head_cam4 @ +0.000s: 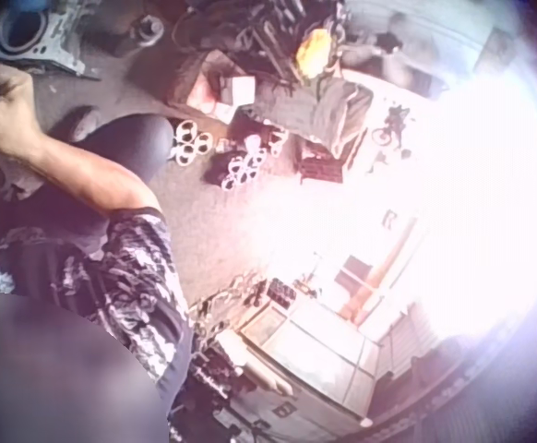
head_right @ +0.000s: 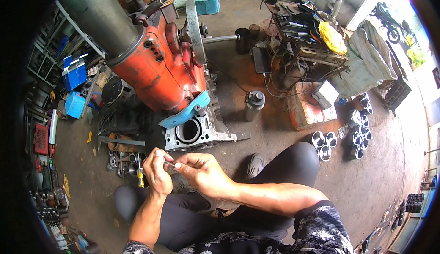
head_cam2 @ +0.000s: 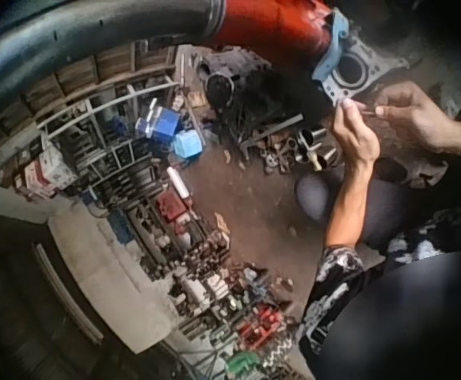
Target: The person operates a red hydraulic press to seat a bearing into an engine block, then removes and inspects the bearing with a caliper. The person handles the engine block, bearing, and caliper, and uses the press and caliper as tools.
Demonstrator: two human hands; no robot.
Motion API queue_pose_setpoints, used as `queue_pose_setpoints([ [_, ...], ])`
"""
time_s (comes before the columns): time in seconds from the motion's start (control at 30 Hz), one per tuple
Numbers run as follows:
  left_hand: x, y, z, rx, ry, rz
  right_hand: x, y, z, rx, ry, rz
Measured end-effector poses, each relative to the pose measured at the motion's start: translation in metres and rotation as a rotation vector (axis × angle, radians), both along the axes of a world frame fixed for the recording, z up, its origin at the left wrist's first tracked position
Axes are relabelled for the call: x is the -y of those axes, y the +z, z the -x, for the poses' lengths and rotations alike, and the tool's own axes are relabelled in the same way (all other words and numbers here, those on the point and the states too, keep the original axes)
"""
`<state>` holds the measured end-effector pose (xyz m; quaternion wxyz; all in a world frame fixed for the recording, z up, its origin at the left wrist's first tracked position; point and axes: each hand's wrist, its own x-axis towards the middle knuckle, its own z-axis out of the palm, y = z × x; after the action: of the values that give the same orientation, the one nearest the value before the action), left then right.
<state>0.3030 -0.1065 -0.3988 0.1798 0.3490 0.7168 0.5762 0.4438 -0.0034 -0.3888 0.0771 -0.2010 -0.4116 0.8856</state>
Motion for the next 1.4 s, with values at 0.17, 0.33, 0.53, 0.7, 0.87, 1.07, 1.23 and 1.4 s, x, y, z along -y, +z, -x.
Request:
queue_pose_setpoints([
  [0.17,-0.001,0.004,-0.002,0.034,-0.024,-0.026,0.0,0.003,-0.001,-0.036,-0.008,-0.242],
  [0.33,-0.003,0.006,0.005,0.042,-0.032,-0.027,-0.004,-0.005,0.009,-0.099,0.028,0.283],
  [0.53,-0.009,-0.002,0.018,0.347,-0.106,-0.066,-0.014,-0.007,0.021,-0.182,-0.088,-0.452],
  [0.7,-0.009,-0.007,0.03,0.996,-0.121,-0.221,-0.016,-0.004,0.016,-0.108,-0.097,-0.889],
  [0.87,-0.01,-0.006,0.03,1.006,-0.13,-0.163,-0.013,-0.007,0.02,-0.143,-0.143,-1.105],
  [1.07,-0.01,-0.003,0.026,0.854,-0.061,0.024,-0.016,-0.013,0.021,-0.106,-0.191,-1.709],
  [1.23,-0.008,-0.013,0.027,0.685,-0.05,0.138,-0.014,-0.018,0.018,-0.15,-0.149,-1.944],
  [1.4,0.0,-0.028,0.024,0.308,-0.05,0.193,-0.009,-0.027,0.016,-0.254,-0.074,-2.006],
])
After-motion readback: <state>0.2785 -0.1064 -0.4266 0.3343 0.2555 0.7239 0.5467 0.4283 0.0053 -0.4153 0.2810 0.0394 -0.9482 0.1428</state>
